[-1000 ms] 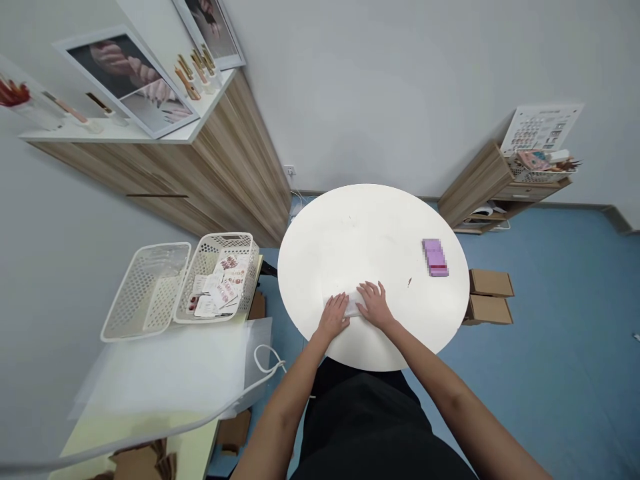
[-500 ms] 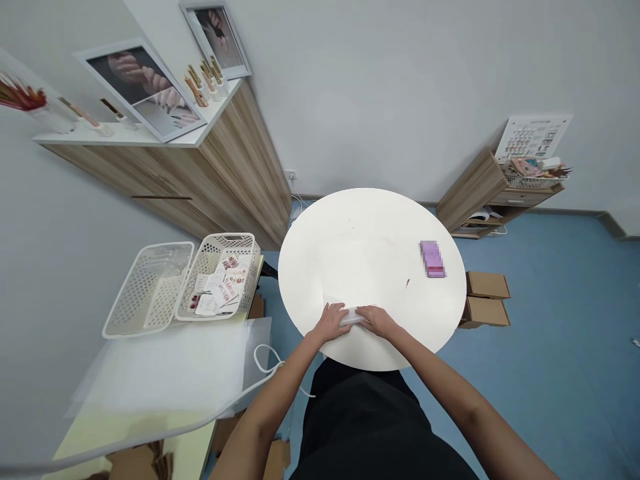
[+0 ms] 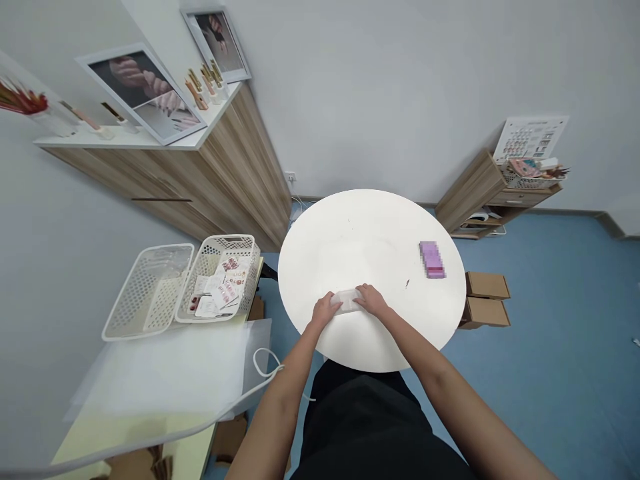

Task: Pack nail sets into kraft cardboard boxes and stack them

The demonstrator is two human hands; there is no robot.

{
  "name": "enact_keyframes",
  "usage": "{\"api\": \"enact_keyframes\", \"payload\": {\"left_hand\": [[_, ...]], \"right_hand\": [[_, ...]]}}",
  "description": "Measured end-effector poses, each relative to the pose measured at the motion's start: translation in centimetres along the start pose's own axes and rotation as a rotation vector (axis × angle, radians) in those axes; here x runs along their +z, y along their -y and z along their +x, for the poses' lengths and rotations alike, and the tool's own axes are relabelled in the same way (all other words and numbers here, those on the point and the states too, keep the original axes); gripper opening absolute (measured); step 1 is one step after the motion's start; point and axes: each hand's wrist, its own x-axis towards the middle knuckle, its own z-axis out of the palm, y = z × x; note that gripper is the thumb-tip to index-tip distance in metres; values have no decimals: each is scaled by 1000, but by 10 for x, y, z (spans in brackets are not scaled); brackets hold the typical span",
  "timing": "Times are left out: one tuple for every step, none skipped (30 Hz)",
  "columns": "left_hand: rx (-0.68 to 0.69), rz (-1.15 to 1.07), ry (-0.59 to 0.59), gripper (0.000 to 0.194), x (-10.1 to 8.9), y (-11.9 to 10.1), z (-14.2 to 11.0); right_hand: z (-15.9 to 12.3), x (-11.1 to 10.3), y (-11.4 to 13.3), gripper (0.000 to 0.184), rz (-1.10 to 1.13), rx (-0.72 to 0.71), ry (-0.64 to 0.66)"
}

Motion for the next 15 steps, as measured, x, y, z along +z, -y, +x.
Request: {"api": "enact_keyframes", "payload": {"left_hand": [[-3, 32, -24, 30, 3, 1, 0], [10, 72, -66, 33, 6, 1, 0], [42, 116, -127, 37, 8, 2, 0], [94, 161, -201, 43, 10, 2, 0], [164, 207, -273, 49, 12, 3, -1], [246, 253, -326, 54, 13, 2, -2], [331, 298, -349, 57, 14, 2, -2], [412, 339, -341, 59, 15, 1, -3], [485, 376, -309, 59, 16, 1, -4], [539, 406, -265, 60, 17, 1, -5], [574, 426, -222, 61, 19, 1, -7], [590, 437, -191, 60, 21, 1, -9], [598, 441, -171, 60, 23, 2, -12], [604, 441, -159, 60, 24, 3, -15], [613, 440, -151, 62, 26, 5, -19]], "right_hand": [[1, 2, -1, 32, -20, -2, -20], [1, 4, -2, 35, -42, -1, -47], [0, 5, -2, 39, -66, 1, -81], [-2, 6, -2, 43, -93, -4, -120], [-5, 6, -1, 48, -121, -25, -158], [-8, 5, 0, 51, -148, -64, -187], [-11, 5, 1, 54, -171, -120, -200], [-14, 4, 2, 55, -189, -182, -195], [-18, 4, 4, 56, -201, -238, -174], [-21, 4, 5, 57, -208, -278, -144], [-23, 4, 6, 57, -211, -297, -115], [-26, 5, 6, 56, -211, -300, -90], [-29, 6, 7, 55, -208, -294, -75], [-32, 7, 7, 55, -204, -289, -67], [-36, 8, 8, 55, -199, -290, -65]]}}
